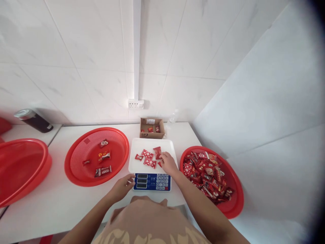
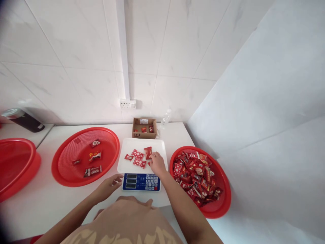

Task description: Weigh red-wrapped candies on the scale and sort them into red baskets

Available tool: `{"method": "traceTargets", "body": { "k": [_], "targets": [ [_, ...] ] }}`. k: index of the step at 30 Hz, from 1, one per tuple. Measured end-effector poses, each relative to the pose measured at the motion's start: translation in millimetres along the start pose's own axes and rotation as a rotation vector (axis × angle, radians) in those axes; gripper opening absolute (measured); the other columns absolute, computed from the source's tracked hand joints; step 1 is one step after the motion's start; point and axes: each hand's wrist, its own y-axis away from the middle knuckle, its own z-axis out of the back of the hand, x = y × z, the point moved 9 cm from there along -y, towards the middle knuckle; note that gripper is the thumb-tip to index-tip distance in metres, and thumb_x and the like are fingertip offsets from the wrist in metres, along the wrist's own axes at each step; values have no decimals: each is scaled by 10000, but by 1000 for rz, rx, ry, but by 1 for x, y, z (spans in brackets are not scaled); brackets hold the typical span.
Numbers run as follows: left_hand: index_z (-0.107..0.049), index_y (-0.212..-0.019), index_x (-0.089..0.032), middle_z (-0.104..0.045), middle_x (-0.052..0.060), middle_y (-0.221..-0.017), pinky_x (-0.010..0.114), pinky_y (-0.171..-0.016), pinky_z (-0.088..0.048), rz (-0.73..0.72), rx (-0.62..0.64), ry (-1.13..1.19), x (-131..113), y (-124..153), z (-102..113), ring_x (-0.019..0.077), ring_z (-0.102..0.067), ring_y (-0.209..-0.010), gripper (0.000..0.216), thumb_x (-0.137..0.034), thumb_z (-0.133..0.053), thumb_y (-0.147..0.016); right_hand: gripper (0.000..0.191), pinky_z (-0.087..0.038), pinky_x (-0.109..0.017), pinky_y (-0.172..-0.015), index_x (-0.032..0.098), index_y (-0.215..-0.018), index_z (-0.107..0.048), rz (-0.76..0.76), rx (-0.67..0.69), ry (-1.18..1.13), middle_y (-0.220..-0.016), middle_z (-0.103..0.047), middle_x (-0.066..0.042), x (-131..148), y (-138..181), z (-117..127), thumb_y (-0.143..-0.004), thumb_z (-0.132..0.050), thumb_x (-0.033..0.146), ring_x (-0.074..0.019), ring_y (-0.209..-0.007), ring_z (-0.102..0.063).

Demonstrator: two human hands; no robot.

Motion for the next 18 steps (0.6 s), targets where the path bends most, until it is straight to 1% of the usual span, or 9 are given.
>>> {"method": "traceTargets", "body": {
  "k": [2,4,7,9,11,13,16,18],
  "targets": [
    [-551,-1089,-186,-663,47,-966,285,-801,-458,0,3,-8,0,-1,0,158,-617,-844,337,-307,-433,-797,407,-332,-368,-1028,188,-1176,-580,-3,-4,-7,-1322,-485,-98,5,-3,0,-784,-482,138,-217,-1250,-398],
    [-553,-1088,-188,-664,49,-966,288,-802,-458,-4,3,-6,1,-1,1,159,-618,-842,335,-307,-432,-799,464,-298,-411,-1046,220,-1283,-502,-7,24,12,-1424,-379,-92,12,-7,-2,-820,-486,217,-245,-1318,-310],
    [-564,-1075,-187,-671,55,-954,300,-807,-459,-4,0,6,5,1,0,169,-620,-850,331,-317,-433,-800,461,-208,-508,-1065,303,-1324,-456,30,119,59,-1514,-231,-51,30,-12,-12,-875,-440,408,-295,-1388,-142],
    [-568,-1073,-189,-676,55,-948,306,-806,-460,3,-5,14,8,2,-1,174,-622,-854,333,-319,-440,-795,464,-135,-539,-1075,347,-1317,-457,108,179,90,-1535,-178,-20,45,-14,-19,-886,-384,502,-300,-1402,-73],
    [-572,-1072,-192,-679,53,-946,305,-795,-463,7,-9,21,11,2,-2,175,-624,-846,334,-320,-446,-791,467,-76,-538,-1085,373,-1316,-454,172,222,116,-1541,-161,-2,55,-15,-25,-892,-343,536,-289,-1408,-45],
    [-576,-1068,-198,-681,48,-947,297,-785,-464,4,-9,18,12,2,-2,170,-625,-842,329,-320,-448,-790,465,-54,-548,-1084,390,-1323,-437,162,248,126,-1540,-165,8,56,-15,-28,-896,-326,537,-285,-1410,-38],
    [-573,-1075,-202,-683,44,-954,286,-787,-463,14,-11,0,12,3,0,163,-625,-850,330,-318,-445,-794,483,-70,-573,-1075,385,-1349,-400,92,228,108,-1534,-189,-2,45,-16,-26,-891,-346,528,-292,-1408,-48],
    [-569,-1082,-199,-681,47,-967,285,-790,-466,33,-10,-3,12,4,1,164,-625,-855,337,-321,-443,-794,490,-118,-561,-1078,354,-1353,-408,54,169,88,-1527,-212,-19,35,-13,-19,-892,-356,510,-290,-1407,-77]
  ]
}}
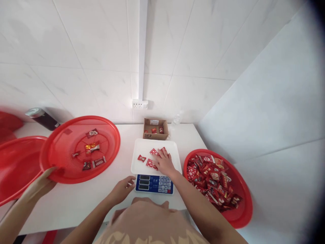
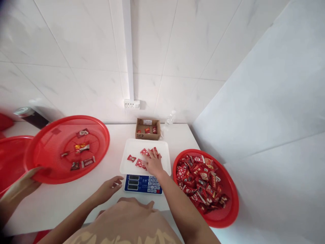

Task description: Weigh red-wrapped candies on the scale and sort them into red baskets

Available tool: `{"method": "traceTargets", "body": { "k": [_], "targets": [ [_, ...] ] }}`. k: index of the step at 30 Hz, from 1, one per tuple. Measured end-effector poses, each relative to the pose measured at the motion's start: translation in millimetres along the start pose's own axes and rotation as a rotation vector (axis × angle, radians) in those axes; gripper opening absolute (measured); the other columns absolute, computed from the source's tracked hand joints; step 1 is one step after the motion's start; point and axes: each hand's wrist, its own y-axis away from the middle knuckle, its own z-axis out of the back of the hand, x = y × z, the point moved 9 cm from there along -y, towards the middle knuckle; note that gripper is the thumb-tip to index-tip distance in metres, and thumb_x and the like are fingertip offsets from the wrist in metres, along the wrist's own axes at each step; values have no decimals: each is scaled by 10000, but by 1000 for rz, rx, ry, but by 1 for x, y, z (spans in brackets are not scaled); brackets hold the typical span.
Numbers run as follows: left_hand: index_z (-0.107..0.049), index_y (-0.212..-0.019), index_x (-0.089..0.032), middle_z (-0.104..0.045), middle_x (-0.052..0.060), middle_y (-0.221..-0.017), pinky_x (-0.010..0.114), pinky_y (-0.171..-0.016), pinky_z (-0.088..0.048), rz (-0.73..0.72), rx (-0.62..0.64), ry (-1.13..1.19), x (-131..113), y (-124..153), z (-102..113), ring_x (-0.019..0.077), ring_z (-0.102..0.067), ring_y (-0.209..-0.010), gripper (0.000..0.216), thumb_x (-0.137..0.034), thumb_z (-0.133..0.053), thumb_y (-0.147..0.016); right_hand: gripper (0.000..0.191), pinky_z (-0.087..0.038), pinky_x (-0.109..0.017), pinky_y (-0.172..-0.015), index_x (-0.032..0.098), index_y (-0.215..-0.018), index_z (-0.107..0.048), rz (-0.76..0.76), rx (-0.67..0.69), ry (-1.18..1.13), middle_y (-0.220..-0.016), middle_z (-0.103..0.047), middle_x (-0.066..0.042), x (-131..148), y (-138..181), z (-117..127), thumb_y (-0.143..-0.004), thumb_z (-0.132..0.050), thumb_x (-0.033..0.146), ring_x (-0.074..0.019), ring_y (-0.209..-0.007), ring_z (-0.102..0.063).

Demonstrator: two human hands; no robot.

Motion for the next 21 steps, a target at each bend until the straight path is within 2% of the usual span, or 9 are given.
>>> {"method": "traceTargets", "body": {
  "k": [5,7,9,11,13,15,18,21],
  "targets": [
    [-578,-1086,-198,-682,55,-987,301,-786,-493,26,-22,6,1,3,3,177,-632,-850,362,-350,-426,-794,473,-290,-493,-1048,256,-1314,-484,-144,-288,-25,-1442,-381,-78,-54,41,23,-903,-336,438,-290,-1358,-251],
    [-581,-1094,-209,-676,53,-1031,315,-819,-495,8,-137,-75,4,2,20,190,-628,-904,373,-356,-404,-801,491,-295,-481,-1054,184,-1258,-539,-193,-420,-25,-1392,-434,-129,-85,71,30,-891,-345,446,-295,-1332,-294],
    [-558,-1144,-196,-626,75,-1161,358,-947,-439,-19,-322,-193,9,4,50,223,-562,-1084,414,-357,-383,-806,531,-290,-477,-1064,128,-1221,-558,-268,-503,-45,-1361,-454,-164,-118,103,29,-874,-350,471,-297,-1310,-326],
    [-494,-1237,-129,-496,139,-1328,418,-1081,-283,-19,-518,-300,17,10,89,268,-365,-1294,500,-366,-361,-817,583,-289,-462,-1074,95,-1247,-527,-324,-515,-75,-1355,-453,-180,-144,132,19,-857,-361,495,-294,-1309,-325],
    [-418,-1310,-50,-334,222,-1430,477,-1095,-220,58,-756,-446,31,24,132,313,-215,-1369,591,-401,-318,-845,624,-295,-462,-1073,79,-1267,-500,-389,-491,-107,-1359,-445,-189,-162,154,3,-838,-376,514,-297,-1311,-325],
    [-312,-1385,-60,-214,248,-1482,590,-1048,-213,204,-866,-530,53,37,165,378,-119,-1385,665,-457,-305,-852,629,-303,-462,-1071,97,-1277,-493,-428,-443,-142,-1360,-449,-177,-168,166,-15,-827,-382,522,-290,-1310,-338],
    [-228,-1421,-48,-271,283,-1449,680,-982,-204,387,-779,-558,88,43,187,439,-170,-1353,740,-518,-277,-850,593,-306,-445,-1077,131,-1273,-507,-440,-374,-193,-1342,-485,-145,-163,170,-33,-845,-345,507,-264,-1293,-381],
    [-251,-1409,-30,-378,295,-1379,660,-975,-238,461,-699,-570,105,41,190,448,-343,-1265,731,-510,-262,-857,593,-309,-421,-1080,118,-1263,-524,-438,-342,-220,-1326,-507,-142,-153,169,-33,-864,-305,498,-253,-1278,-405]
  ]
}}
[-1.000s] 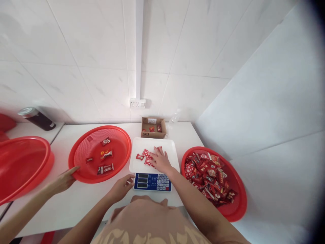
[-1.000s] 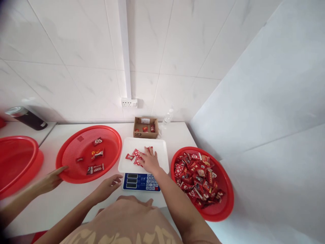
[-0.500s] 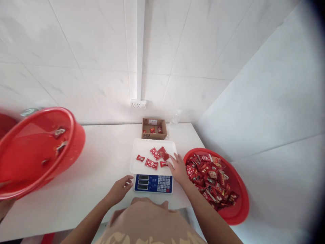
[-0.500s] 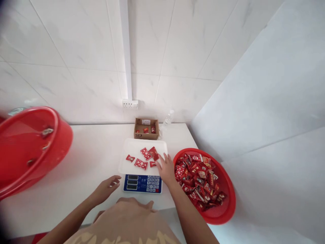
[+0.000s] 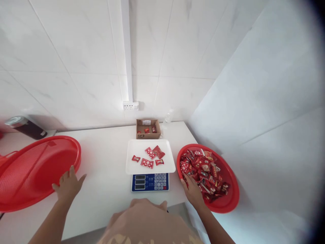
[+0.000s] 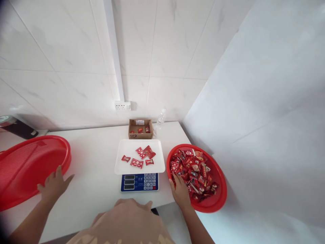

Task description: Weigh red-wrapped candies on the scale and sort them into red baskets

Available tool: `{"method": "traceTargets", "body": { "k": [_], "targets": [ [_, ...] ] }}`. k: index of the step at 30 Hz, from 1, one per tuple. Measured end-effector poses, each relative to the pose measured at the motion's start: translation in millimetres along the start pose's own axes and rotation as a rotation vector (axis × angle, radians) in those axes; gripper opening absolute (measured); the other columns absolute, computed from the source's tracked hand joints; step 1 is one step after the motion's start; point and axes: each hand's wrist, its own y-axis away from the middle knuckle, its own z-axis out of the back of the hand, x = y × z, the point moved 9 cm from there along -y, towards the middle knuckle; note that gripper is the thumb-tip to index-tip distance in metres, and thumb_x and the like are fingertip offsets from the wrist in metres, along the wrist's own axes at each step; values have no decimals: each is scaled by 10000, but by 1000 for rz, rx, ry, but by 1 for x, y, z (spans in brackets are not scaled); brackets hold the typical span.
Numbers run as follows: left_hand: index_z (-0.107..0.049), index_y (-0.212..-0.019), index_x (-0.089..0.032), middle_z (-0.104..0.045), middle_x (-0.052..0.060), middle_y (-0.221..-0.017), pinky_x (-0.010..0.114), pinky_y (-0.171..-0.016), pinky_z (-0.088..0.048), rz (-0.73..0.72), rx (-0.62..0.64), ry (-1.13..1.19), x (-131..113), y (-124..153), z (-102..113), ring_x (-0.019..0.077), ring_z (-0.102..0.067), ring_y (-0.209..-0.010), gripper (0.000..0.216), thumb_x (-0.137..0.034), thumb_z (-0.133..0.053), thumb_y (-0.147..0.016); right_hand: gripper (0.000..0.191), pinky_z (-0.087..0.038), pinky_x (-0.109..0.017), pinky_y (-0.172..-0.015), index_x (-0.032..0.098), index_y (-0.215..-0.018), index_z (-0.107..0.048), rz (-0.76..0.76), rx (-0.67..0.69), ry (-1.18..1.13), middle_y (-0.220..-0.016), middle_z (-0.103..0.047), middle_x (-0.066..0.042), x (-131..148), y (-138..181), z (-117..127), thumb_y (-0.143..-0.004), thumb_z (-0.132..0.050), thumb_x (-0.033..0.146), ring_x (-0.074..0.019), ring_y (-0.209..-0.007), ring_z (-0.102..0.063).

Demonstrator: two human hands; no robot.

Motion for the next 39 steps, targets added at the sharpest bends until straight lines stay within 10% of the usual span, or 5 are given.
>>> {"method": "traceTargets", "body": {
  "k": [16,27,39],
  "targets": [
    [-394,-1335,-140,-507,162,-1286,385,-880,-462,-512,185,300,-147,59,-61,269,-518,-1155,478,-268,-325,-880,567,-361,-396,-1045,136,-1185,-601,-30,-8,22,-1287,-551,-130,5,1,5,-853,-321,500,-244,-1227,-469],
    [-433,-1317,-163,-399,112,-1425,428,-1096,-246,-993,296,42,-263,89,-77,251,-244,-1373,514,-64,-365,-817,541,-355,-383,-1048,168,-1184,-600,-41,-2,15,-1294,-547,-106,7,2,7,-861,-322,502,-227,-1234,-460],
    [-429,-1305,-176,-533,111,-1187,308,-913,-414,-916,285,44,-293,82,-81,192,-496,-1111,571,26,-310,-785,540,-351,-384,-1050,168,-1192,-594,-66,12,0,-1308,-535,-102,8,3,10,-864,-324,502,-230,-1242,-450]
  ]
}}
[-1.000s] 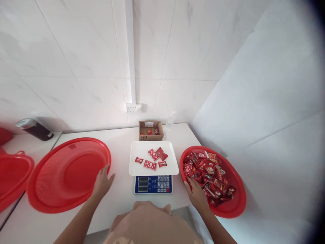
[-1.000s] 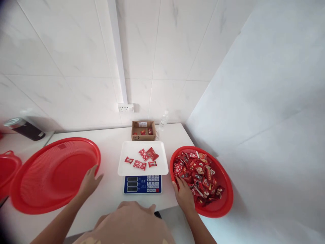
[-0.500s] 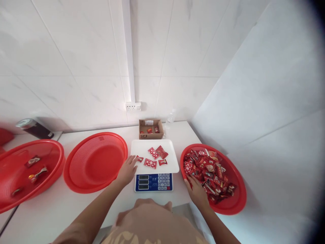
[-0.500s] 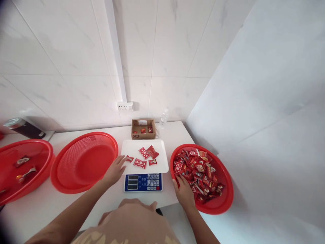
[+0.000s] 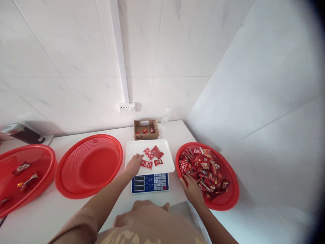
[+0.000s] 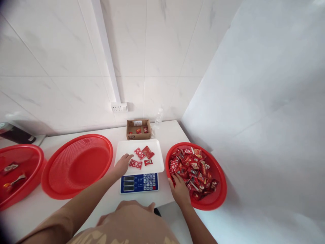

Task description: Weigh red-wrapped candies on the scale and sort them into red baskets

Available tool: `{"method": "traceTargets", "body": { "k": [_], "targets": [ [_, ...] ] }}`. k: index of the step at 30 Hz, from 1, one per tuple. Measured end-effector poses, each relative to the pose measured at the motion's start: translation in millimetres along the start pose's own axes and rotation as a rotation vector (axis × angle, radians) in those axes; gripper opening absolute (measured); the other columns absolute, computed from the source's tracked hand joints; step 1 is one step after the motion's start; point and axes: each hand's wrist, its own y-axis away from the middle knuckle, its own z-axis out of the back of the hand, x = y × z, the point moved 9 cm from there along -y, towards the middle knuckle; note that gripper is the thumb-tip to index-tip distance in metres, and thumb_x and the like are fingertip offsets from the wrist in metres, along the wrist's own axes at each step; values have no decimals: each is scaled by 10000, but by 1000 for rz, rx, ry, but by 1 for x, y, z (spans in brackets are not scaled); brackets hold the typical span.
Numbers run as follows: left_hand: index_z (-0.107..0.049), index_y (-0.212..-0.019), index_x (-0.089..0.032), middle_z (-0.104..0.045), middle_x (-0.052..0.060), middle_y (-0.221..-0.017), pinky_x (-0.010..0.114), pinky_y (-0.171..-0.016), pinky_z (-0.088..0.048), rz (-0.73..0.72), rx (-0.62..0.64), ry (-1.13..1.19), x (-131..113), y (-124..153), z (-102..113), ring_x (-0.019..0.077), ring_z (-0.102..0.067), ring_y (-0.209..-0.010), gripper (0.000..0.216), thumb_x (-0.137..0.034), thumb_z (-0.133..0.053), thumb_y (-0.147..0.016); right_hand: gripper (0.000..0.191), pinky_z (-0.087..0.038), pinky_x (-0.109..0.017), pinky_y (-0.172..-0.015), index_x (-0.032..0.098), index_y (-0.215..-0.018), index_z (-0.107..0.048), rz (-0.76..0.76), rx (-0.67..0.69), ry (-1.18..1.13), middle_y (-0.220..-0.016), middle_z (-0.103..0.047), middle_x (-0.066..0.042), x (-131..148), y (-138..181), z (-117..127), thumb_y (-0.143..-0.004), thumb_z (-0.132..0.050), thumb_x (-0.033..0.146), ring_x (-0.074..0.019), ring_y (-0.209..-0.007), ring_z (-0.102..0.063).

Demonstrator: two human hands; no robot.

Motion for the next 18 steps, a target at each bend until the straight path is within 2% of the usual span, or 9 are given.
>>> {"method": "traceTargets", "body": {
  "k": [4,6,8,11,14,18],
  "targets": [
    [-404,-1330,-185,-478,103,-1294,308,-997,-359,-65,-12,19,-14,2,-2,186,-428,-1208,442,-153,-328,-896,529,-359,-381,-1043,157,-1192,-594,13,-10,-11,-1301,-538,-114,2,0,1,-866,-336,485,-231,-1236,-456],
    [-430,-1315,-219,-450,89,-1348,357,-1038,-316,-110,7,11,-21,4,-5,222,-379,-1257,432,-282,-430,-887,536,-363,-388,-1040,142,-1196,-590,8,-9,-9,-1306,-533,-124,2,0,2,-863,-345,482,-237,-1239,-452],
    [-469,-1281,-242,-441,89,-1367,419,-1038,-302,-121,25,-10,-23,6,-9,268,-373,-1257,440,-340,-505,-853,536,-367,-396,-1035,142,-1194,-593,-6,-8,-4,-1311,-530,-124,1,0,2,-860,-350,484,-242,-1240,-451],
    [-504,-1229,-239,-475,102,-1319,435,-975,-352,-92,37,-39,-20,4,-12,281,-438,-1188,376,-331,-487,-865,533,-370,-387,-1033,156,-1197,-592,-16,-2,-4,-1318,-524,-115,1,1,2,-864,-342,489,-238,-1244,-448],
    [-535,-1165,-226,-534,92,-1203,357,-844,-436,-70,61,-41,-18,0,-15,247,-534,-1063,317,-339,-465,-876,538,-364,-378,-1037,155,-1207,-585,-21,4,-7,-1321,-520,-113,2,1,3,-867,-334,487,-237,-1251,-441],
    [-564,-1075,-213,-566,69,-1090,293,-703,-454,-10,56,-22,-13,-1,-11,210,-600,-916,283,-386,-457,-878,522,-362,-382,-1037,165,-1198,-593,-29,9,-16,-1322,-520,-111,1,1,3,-863,-354,486,-241,-1251,-440]
  ]
}}
